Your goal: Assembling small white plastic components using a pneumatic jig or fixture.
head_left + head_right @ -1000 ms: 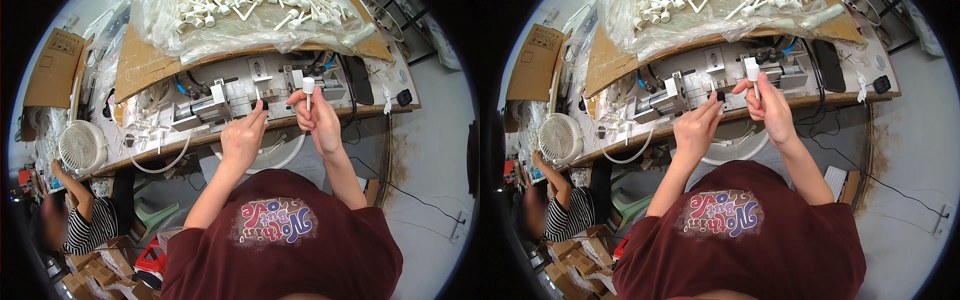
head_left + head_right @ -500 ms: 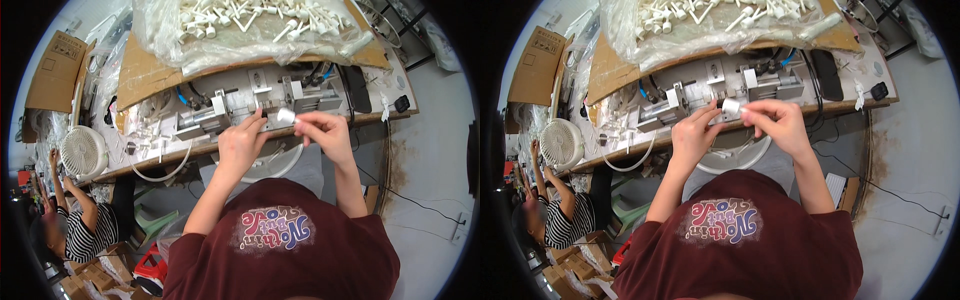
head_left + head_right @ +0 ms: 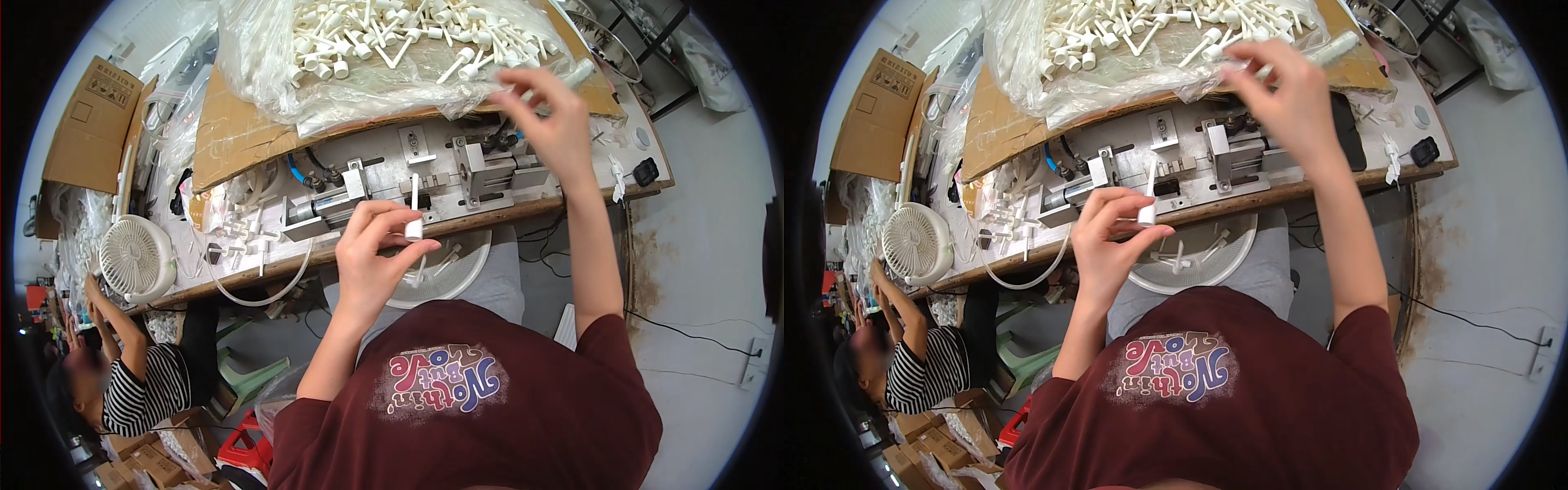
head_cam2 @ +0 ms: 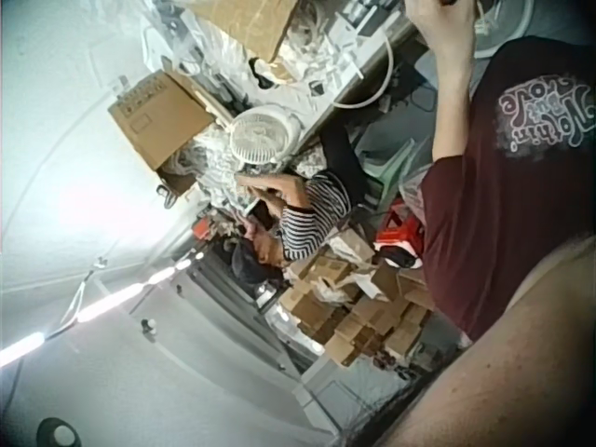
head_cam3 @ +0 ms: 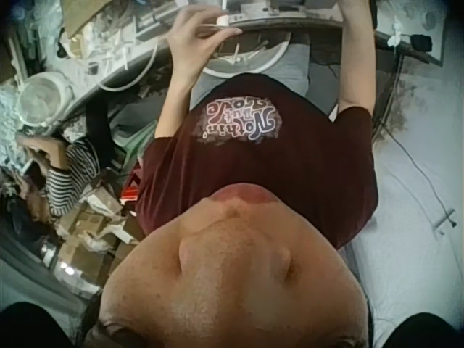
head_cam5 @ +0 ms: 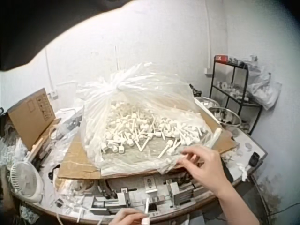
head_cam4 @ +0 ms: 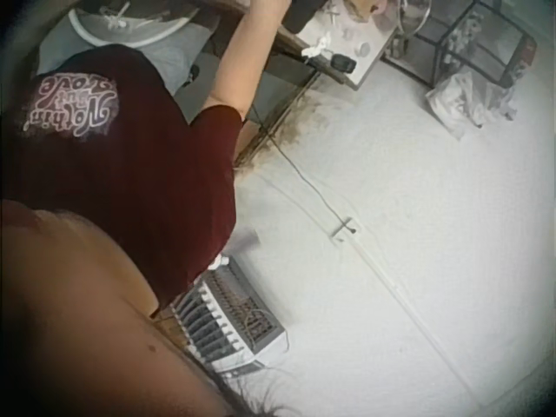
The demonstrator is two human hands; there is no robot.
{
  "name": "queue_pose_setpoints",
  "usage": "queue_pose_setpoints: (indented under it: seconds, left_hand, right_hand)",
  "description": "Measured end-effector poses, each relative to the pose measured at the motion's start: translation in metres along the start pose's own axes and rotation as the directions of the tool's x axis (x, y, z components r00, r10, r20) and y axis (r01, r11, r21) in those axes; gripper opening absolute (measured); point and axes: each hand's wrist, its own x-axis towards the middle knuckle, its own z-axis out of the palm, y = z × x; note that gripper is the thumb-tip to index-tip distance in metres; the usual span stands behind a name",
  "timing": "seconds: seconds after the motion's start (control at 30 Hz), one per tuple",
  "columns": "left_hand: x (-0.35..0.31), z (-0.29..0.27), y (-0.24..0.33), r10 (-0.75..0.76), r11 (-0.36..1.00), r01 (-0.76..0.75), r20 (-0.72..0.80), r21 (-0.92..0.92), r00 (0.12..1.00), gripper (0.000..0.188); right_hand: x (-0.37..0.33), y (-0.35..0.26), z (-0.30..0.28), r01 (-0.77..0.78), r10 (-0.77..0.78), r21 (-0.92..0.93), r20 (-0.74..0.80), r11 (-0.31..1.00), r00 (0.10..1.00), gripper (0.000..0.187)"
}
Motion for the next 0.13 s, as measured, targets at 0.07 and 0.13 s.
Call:
queue_pose_setpoints:
  seconds: [0.07,0.13]
  left_hand:
    - [-0.005,0.006,-0.011,0.032,0.991,-0.036,0.033,0.132,0.999,0.032]
    - [-0.011,0.01,-0.032,0.097,0.917,-0.131,0.11,0.376,0.989,0.027]
  right_hand:
    - [0.022,0.026,0.001,-0.023,0.009,-0.112,-0.125,0.993,0.992,0.02]
    - [0.041,0.071,-0.003,-0.121,0.122,-0.254,-0.013,0.96,0.992,0.03]
